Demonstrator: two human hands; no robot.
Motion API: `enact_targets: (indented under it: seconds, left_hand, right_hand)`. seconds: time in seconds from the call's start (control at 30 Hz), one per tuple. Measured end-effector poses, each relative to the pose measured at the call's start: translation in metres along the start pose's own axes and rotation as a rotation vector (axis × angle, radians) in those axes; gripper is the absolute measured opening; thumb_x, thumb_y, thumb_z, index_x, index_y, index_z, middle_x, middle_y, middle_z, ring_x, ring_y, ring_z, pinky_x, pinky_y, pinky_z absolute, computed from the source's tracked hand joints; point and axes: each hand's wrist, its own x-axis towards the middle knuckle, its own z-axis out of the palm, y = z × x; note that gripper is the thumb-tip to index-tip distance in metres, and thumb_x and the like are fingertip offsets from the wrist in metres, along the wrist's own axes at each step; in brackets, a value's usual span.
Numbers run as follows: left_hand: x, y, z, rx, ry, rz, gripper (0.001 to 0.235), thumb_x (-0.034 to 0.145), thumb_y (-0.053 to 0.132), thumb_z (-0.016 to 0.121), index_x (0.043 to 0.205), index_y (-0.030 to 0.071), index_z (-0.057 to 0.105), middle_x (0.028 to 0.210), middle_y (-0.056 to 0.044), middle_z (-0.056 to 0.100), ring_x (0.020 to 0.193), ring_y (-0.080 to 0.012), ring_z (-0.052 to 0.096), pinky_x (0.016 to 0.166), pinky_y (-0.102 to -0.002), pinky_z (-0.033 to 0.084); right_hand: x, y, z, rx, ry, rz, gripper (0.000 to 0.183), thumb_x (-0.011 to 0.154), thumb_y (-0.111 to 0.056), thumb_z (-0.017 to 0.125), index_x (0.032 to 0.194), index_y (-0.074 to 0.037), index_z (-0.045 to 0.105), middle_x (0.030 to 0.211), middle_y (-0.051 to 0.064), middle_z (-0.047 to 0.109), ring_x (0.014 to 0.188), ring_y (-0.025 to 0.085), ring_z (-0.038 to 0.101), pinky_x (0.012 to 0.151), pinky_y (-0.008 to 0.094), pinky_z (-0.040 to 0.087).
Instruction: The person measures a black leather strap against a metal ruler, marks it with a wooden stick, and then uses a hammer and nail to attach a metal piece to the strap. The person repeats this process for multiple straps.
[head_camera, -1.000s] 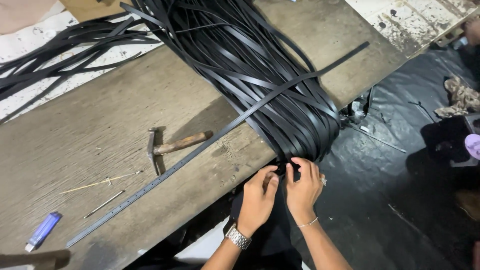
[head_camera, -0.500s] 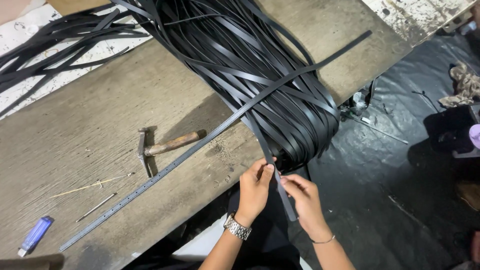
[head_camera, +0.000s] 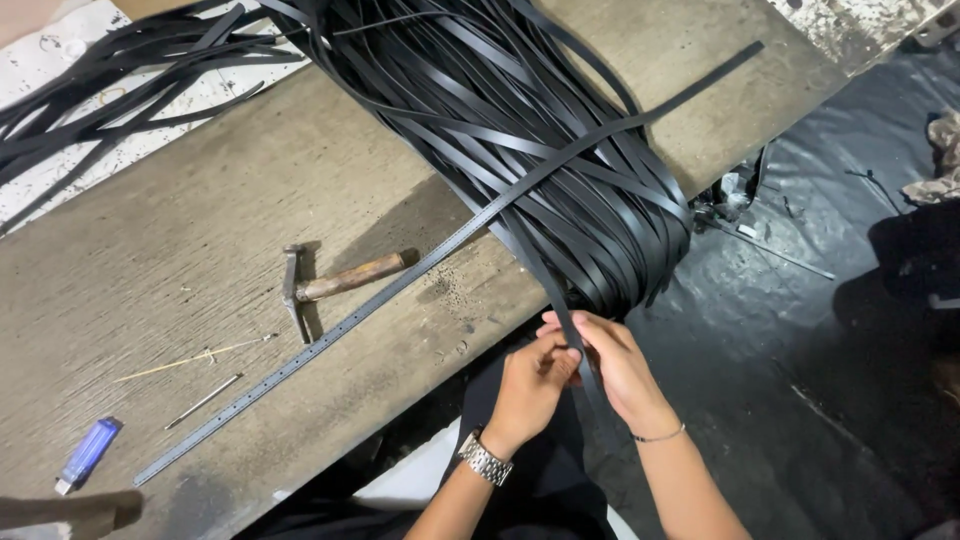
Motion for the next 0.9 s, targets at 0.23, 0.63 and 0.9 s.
enact_targets:
  seconds: [0.23, 0.63, 0.9]
  left_hand:
    - [-0.019, -0.007, -0.010, 0.233, -0.270, 0.014, 0.030, 0.105, 0.010, 0.062, 0.078, 0.013, 0.050, 0.068, 0.004, 0.049, 0.061, -0.0093, 0.037, 0.062, -0.027, 0.032]
    - [-0.013, 0.035, -0.020, 0.076, 0.127, 0.160, 0.029, 0.105, 0.024, 0.047, 0.096, 0.009, 0.071, 0.081, -0.001, 0.076, 0.075, -0.0120, 0.072, 0.079, -0.028, 0.057]
    - [-0.048, 0.063, -0.046, 0.093, -0.260, -0.044, 0.028, 0.111, 0.011, 0.043, 0.087, 0.004, 0.055, 0.065, -0.004, 0.053, 0.042, -0.0144, 0.059, 0.045, -0.021, 0.041]
  right_hand:
    - [0.042, 0.034, -0.050, -0.196, -0.357, -0.108, 0.024, 0.098, -0.016, 0.062, 0.095, 0.003, 0.076, 0.087, 0.014, 0.076, 0.086, 0.021, 0.070, 0.083, 0.032, 0.056]
    - [0.003, 0.040, -0.075, -0.623, -0.590, -0.184, 0.035, 0.096, -0.026, 0.063, 0.086, -0.008, 0.092, 0.068, 0.000, 0.068, 0.060, 0.011, 0.057, 0.062, 0.027, 0.044]
    - [0.017, 0.033, -0.024, -0.037, -0.546, -0.115, 0.081, 0.098, -0.059, 0.024, 0.132, 0.003, 0.064, 0.120, 0.018, 0.077, 0.092, 0.020, 0.070, 0.059, 0.027, 0.043]
